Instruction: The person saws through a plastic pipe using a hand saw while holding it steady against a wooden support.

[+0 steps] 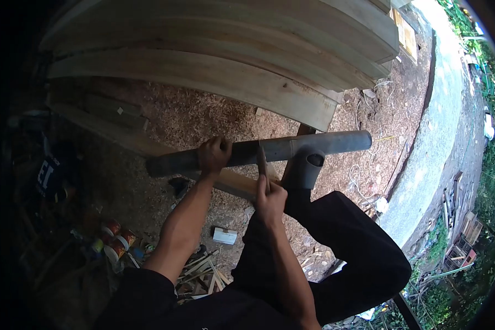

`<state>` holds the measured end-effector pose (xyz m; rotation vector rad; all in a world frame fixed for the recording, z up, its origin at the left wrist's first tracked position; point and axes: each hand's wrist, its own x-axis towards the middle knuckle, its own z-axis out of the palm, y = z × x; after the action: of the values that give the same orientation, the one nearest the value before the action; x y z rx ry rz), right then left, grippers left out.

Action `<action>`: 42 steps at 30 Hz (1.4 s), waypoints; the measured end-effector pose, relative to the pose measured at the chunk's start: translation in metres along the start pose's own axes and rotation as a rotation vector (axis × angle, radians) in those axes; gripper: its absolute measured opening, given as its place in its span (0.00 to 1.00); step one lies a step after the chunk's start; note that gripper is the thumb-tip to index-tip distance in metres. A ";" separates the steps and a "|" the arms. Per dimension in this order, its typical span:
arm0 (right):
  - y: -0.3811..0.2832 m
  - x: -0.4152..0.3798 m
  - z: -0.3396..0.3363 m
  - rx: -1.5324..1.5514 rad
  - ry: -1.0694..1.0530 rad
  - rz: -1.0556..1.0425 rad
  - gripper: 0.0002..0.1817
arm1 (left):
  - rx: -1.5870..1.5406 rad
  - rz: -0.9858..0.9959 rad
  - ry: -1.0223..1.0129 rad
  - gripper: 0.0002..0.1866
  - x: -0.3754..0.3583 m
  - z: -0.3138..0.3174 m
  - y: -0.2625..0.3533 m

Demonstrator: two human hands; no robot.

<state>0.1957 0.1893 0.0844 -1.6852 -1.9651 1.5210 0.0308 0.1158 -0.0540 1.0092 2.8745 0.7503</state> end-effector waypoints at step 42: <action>-0.009 -0.036 -0.032 -0.028 -0.090 0.224 0.31 | -0.014 -0.136 -0.051 0.15 0.014 -0.003 0.001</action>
<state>0.2238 0.1801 0.1235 -1.9371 -1.9016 1.6766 0.0198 0.1232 -0.0491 0.8087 2.8548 0.7227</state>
